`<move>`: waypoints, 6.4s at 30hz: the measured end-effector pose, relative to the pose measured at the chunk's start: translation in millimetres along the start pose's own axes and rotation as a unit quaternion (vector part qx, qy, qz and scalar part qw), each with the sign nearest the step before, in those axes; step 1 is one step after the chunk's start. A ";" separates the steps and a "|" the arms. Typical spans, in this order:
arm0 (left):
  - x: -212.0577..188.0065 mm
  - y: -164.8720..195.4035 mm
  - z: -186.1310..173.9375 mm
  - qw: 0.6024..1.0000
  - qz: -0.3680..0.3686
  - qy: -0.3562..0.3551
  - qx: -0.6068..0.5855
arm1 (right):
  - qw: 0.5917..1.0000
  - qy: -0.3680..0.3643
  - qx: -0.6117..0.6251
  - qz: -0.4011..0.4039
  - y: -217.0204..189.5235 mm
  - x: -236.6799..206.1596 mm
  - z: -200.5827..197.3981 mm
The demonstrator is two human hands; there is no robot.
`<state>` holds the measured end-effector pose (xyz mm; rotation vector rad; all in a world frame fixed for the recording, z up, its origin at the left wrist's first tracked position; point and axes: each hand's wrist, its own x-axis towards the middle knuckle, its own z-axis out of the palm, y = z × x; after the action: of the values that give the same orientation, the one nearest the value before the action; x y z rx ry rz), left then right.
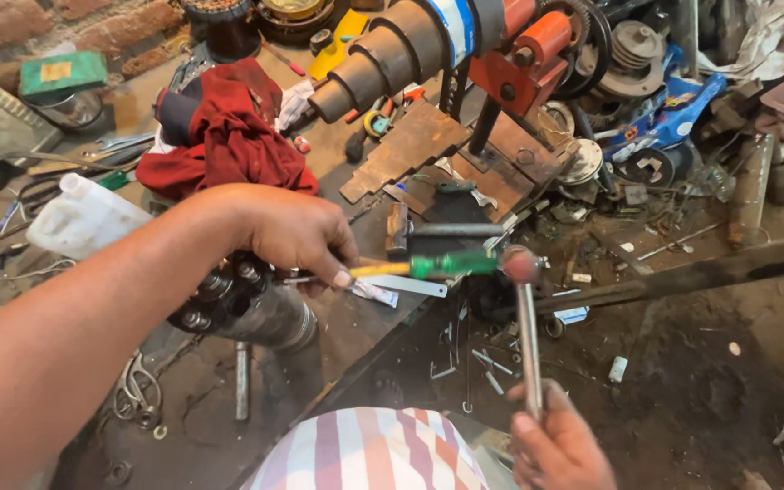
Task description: The person assembles a cylindrical mechanical component on a workbench. They insert small metal parts into the top of the cylinder, apply lubricant from a tube, and tighten fasteners using a screwdriver and hammer. The person wipes the component with a cloth and handles a small blue cap.
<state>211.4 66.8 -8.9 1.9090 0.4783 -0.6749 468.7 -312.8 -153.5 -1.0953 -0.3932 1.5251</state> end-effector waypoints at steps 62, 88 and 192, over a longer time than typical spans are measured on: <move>-121.6 -30.3 75.0 0.797 0.148 0.573 0.120 | 0.343 -0.041 -0.820 -0.456 -129.3 141.2 182.1; -109.4 -41.0 93.8 0.756 0.151 0.625 0.125 | 0.480 -0.065 -0.875 0.009 -139.3 195.0 129.0; -110.5 -18.9 278.5 0.554 0.359 0.484 -0.575 | 0.350 -0.275 -0.719 -0.534 -77.3 23.6 329.8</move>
<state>48.1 -182.8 -43.1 0.7764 0.5063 1.1487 252.3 -164.5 62.2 -0.8766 -2.6600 -0.2009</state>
